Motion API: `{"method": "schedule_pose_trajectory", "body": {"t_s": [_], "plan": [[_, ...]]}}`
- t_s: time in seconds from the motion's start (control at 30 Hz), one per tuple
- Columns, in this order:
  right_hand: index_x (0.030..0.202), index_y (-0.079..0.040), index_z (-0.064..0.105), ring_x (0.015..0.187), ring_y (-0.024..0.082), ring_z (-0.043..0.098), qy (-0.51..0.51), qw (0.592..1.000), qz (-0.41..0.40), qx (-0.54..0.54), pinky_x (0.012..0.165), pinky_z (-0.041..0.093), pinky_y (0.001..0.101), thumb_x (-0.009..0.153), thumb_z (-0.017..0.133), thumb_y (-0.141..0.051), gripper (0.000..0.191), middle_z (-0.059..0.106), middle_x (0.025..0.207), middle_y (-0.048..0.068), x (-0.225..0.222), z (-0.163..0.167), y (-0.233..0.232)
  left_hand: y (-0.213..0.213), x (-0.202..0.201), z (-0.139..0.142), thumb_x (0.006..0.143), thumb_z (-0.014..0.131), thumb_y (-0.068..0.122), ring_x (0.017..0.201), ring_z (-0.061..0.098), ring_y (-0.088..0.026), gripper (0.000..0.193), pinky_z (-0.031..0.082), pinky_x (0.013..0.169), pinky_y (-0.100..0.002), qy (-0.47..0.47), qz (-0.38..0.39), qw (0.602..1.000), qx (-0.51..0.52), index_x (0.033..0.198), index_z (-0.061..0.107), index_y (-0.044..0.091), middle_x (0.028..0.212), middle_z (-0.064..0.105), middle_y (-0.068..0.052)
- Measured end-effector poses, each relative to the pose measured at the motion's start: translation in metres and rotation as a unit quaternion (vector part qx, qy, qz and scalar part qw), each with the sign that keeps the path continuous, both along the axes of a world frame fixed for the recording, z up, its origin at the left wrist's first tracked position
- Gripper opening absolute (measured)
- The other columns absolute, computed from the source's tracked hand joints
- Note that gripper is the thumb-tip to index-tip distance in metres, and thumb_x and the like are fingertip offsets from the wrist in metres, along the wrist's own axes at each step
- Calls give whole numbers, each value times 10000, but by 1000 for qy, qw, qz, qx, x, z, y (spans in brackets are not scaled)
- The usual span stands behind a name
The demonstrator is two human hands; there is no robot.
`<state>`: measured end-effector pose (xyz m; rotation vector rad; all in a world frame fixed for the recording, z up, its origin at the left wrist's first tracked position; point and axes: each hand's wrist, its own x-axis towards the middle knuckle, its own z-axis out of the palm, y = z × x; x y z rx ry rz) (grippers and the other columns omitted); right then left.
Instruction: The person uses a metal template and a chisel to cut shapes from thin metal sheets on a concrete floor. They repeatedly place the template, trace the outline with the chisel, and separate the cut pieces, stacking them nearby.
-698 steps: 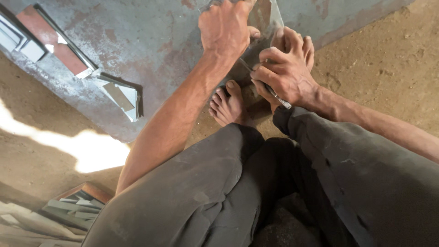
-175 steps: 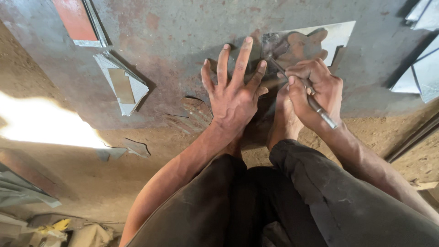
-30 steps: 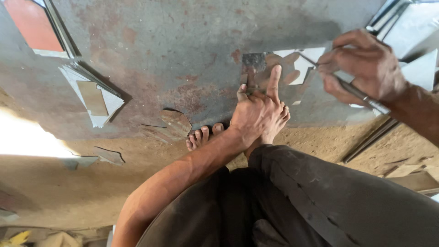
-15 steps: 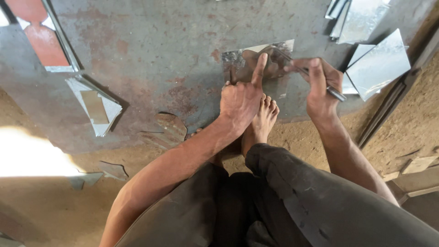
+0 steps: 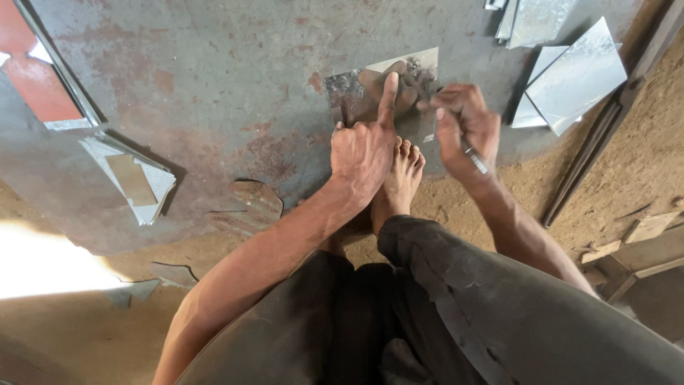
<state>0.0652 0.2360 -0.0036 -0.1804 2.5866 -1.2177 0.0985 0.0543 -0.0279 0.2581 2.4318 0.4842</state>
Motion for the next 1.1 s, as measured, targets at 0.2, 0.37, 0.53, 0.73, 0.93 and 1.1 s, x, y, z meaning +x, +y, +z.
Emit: {"method": "schedule_pose_trajectory", "body": {"t_s": [0.2, 0.37, 0.53, 0.73, 0.93, 1.1], "plan": [[974, -12, 617, 1122, 270, 697, -21, 997, 53, 42, 922, 621, 376, 947, 539, 34, 94, 754, 1101, 193, 9, 11, 13, 4, 1, 1, 918, 712, 260, 440, 656, -192, 1026, 635, 582, -439, -3, 6, 1000, 1, 1598, 6, -43, 565, 671, -127], [943, -6, 603, 1082, 281, 681, 10, 992, 106, 73, 930, 592, 393, 943, 561, 26, 53, 767, 1007, 180, 13, 6, 44, 1, 2, 0, 912, 694, 288, 441, 664, -197, 1016, 644, 671, -453, 10, 1, 1000, 1, 1595, 16, -39, 570, 681, -132], [1016, -1, 611, 1154, 268, 671, 31, 996, 49, 75, 1007, 574, 420, 1003, 565, -31, 56, 766, 1068, 180, 38, 6, 33, -2, 3, 2, 921, 681, 325, 417, 653, -192, 962, 638, 738, -491, 33, -8, 999, 18, 1600, 55, 55, 529, 674, -98], [1001, -21, 625, 738, 161, 552, -46, 994, -85, 46, 634, 482, 317, 1080, 596, -128, 137, 761, 1020, 140, 41, 5, 27, -1, 6, 2, 917, 693, 245, 417, 647, -175, 952, 641, 749, -453, 20, -40, 999, 2, 1641, 102, 63, 550, 676, -84], [998, -35, 636, 828, 220, 663, -59, 985, -102, 128, 646, 549, 406, 1010, 566, -93, 91, 723, 1092, 134, 56, 1, 16, 0, 6, 5, 896, 694, 347, 429, 650, -176, 976, 627, 809, -533, 53, -33, 998, -4, 1598, 87, 47, 538, 670, -99], [956, -41, 637, 1080, 255, 671, 7, 996, 16, 88, 1155, 534, 513, 958, 586, -25, 54, 716, 1021, 139, 56, 16, 5, 3, 2, 7, 936, 681, 352, 439, 671, -197, 973, 609, 832, -572, 6, -37, 999, 0, 1607, 65, 11, 559, 684, -118]]}}
